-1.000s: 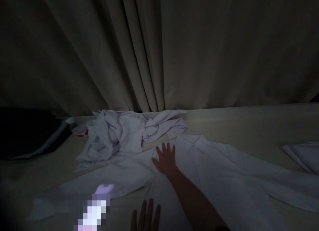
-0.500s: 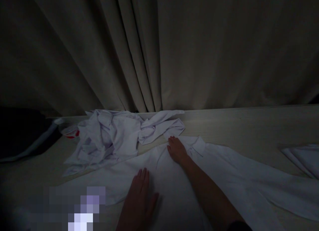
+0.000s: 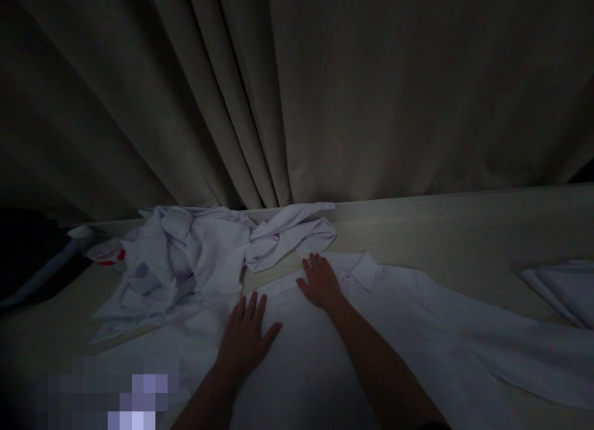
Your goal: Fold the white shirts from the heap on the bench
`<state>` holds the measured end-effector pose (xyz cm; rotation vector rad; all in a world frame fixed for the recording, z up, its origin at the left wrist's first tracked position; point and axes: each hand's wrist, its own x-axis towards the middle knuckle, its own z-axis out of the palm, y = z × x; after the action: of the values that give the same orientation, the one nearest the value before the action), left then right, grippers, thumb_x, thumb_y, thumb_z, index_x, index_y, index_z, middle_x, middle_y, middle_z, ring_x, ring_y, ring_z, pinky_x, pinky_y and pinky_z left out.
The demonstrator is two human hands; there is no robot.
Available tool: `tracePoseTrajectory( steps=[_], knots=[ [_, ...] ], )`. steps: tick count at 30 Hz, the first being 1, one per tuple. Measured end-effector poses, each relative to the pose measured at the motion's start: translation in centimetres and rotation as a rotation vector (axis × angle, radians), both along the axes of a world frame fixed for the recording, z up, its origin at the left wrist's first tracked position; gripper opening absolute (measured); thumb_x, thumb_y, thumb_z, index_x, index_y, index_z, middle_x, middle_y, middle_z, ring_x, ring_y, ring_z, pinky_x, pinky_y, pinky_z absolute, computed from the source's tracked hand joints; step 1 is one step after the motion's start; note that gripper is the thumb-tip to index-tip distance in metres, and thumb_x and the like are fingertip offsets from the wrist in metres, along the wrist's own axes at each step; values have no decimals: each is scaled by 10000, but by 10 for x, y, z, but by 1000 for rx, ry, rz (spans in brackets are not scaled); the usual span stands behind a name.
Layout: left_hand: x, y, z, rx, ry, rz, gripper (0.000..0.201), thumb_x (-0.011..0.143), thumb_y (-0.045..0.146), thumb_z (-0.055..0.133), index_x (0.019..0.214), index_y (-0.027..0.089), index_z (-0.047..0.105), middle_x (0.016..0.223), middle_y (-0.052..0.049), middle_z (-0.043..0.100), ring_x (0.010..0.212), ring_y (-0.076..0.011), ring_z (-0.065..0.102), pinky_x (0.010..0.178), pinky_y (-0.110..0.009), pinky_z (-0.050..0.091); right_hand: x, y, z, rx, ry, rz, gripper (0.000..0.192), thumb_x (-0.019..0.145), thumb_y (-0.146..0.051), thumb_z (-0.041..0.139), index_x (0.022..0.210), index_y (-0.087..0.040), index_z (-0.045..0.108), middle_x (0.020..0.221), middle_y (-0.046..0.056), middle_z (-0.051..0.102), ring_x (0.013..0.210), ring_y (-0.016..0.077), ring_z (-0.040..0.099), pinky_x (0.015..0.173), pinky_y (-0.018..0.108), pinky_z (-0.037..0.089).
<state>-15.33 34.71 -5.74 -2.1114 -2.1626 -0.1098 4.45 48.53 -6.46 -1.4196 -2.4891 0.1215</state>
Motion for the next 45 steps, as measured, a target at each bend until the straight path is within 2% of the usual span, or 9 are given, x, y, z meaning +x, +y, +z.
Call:
tracePoseTrajectory(
  steps=[7,11,14,18,23,27,33,38,45],
  knots=[
    [-1,-7,-3,21,16,-34,809,814,691,324,1415,151,333,1496,-169,318,1382,-389,234,1087,-527,275,-2,4,1,-54,3,-34,776,862,-632,330,1441,-116,294,1522,170,221,1408,293,154,1135,427,99],
    [1,-3,2,13,17,-34,847,796,697,355,1407,111,337,1476,-200,340,1370,-406,252,1074,-542,291,-3,5,1,-43,11,-29,824,844,-669,327,1450,-113,269,1521,182,217,1405,306,159,1131,433,104],
    [11,11,11,-2,-14,-109,736,872,566,329,1383,36,346,1446,-225,380,1362,-342,308,1086,-477,318,-4,4,1,-28,11,-30,847,837,-687,321,1454,-111,253,1515,190,228,1403,315,165,1127,437,109],
    [31,36,16,11,-70,-243,535,934,362,259,1366,68,377,1429,-174,430,1351,-263,352,1091,-450,332,-4,4,1,-34,-9,-31,838,844,-682,309,1460,-118,238,1523,182,205,1409,309,143,1125,438,97],
    [36,49,4,-28,-81,-188,602,904,464,328,1411,139,318,1492,-152,333,1376,-329,283,1095,-533,283,0,10,1,-25,-19,10,849,833,-694,327,1466,-138,219,1532,171,183,1412,302,132,1126,430,76],
    [28,44,-4,14,-84,-130,774,853,606,333,1435,101,250,1500,-175,306,1397,-344,219,1106,-531,249,1,19,-1,-38,-5,3,865,820,-704,343,1467,-144,214,1538,157,171,1410,298,138,1127,424,80],
    [30,39,-9,52,-37,-96,824,831,662,300,1432,100,258,1504,-173,300,1398,-353,212,1111,-545,209,4,19,6,-55,24,61,910,814,-707,357,1468,-99,184,1535,179,164,1416,286,123,1135,429,109],
    [30,43,-7,63,-26,-98,847,812,686,315,1420,98,288,1491,-195,315,1389,-374,227,1104,-562,214,28,5,12,16,50,131,787,889,-587,317,1456,-54,197,1533,169,178,1421,242,110,1149,410,132],
    [28,53,0,38,-44,-270,808,851,601,332,1415,28,253,1490,-215,302,1395,-297,249,1122,-443,268,46,0,0,-75,-21,137,943,817,-740,291,1443,-37,245,1523,181,191,1411,270,159,1156,403,126]
  ],
)
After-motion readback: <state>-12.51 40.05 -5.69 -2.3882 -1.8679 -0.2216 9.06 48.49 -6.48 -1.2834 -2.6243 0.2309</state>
